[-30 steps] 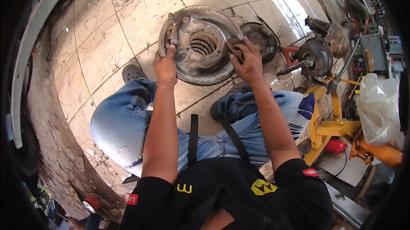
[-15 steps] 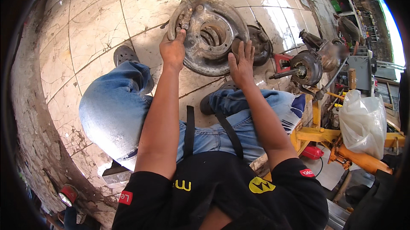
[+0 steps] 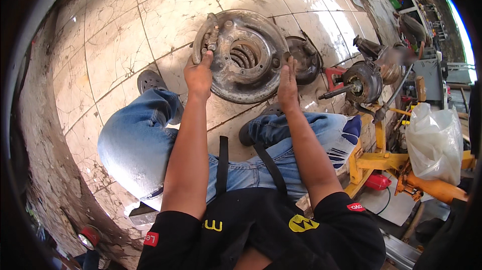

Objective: The person sits on the floor and scrubs the inner surface of a brake drum with a small abrasive pad. They rotate the drum and repeatedly rub the inner rim and central area, then lift and reposition the drum to continue cleaning.

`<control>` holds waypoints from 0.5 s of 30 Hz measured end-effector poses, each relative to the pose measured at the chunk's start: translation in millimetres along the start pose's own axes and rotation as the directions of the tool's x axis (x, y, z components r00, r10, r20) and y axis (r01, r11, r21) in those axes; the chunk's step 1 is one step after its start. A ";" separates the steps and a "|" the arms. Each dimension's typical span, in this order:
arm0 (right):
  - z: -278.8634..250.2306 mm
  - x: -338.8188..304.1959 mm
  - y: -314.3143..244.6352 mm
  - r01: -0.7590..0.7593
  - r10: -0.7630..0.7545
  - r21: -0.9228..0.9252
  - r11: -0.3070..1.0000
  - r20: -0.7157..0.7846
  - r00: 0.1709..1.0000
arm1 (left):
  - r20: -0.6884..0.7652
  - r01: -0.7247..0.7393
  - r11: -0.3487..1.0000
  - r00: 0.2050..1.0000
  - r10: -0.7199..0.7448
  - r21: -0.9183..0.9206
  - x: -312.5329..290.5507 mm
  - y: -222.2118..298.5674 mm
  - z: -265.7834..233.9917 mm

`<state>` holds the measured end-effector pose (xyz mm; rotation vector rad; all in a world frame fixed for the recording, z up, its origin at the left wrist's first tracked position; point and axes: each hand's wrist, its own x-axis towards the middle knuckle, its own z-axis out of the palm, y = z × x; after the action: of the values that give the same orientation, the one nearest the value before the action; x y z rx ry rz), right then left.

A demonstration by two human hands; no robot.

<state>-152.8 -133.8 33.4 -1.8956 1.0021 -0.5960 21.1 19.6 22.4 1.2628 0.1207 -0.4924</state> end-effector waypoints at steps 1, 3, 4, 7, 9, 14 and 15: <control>-2.8 1.4 -0.3 -0.047 0.049 0.068 0.997 -0.018 0.999 | -0.002 -0.028 0.999 1.000 0.028 -0.023 -0.6 -0.1 0.9; -7.7 6.4 1.9 -0.135 0.149 0.196 0.971 -0.057 0.987 | 0.005 0.003 1.000 1.000 -0.003 0.011 0.0 2.2 0.4; -12.4 8.6 3.8 -0.174 0.198 0.248 0.953 -0.074 0.977 | -0.003 0.013 0.999 1.000 -0.013 0.037 0.1 1.3 1.1; -13.5 8.8 7.4 -0.234 0.273 0.330 0.915 -0.075 0.959 | -0.012 0.040 0.998 0.999 -0.039 0.047 6.1 -1.3 -6.9; -13.3 5.8 7.5 -0.244 0.274 0.323 0.914 -0.050 0.960 | 0.001 0.069 0.998 0.998 -0.069 0.000 3.9 1.6 -3.3; -8.1 2.0 -3.6 -0.152 0.151 0.315 0.937 0.030 0.988 | -0.008 0.046 0.998 0.999 -0.046 0.045 0.4 6.9 -1.1; -9.7 3.0 0.7 -0.151 0.145 0.326 0.933 0.043 0.989 | -0.035 0.077 0.994 0.997 -0.075 0.076 -2.3 6.1 2.1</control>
<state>-158.5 -141.2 37.6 -1.5154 0.9579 -0.6144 21.2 19.6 29.2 1.3460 0.1784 -0.5470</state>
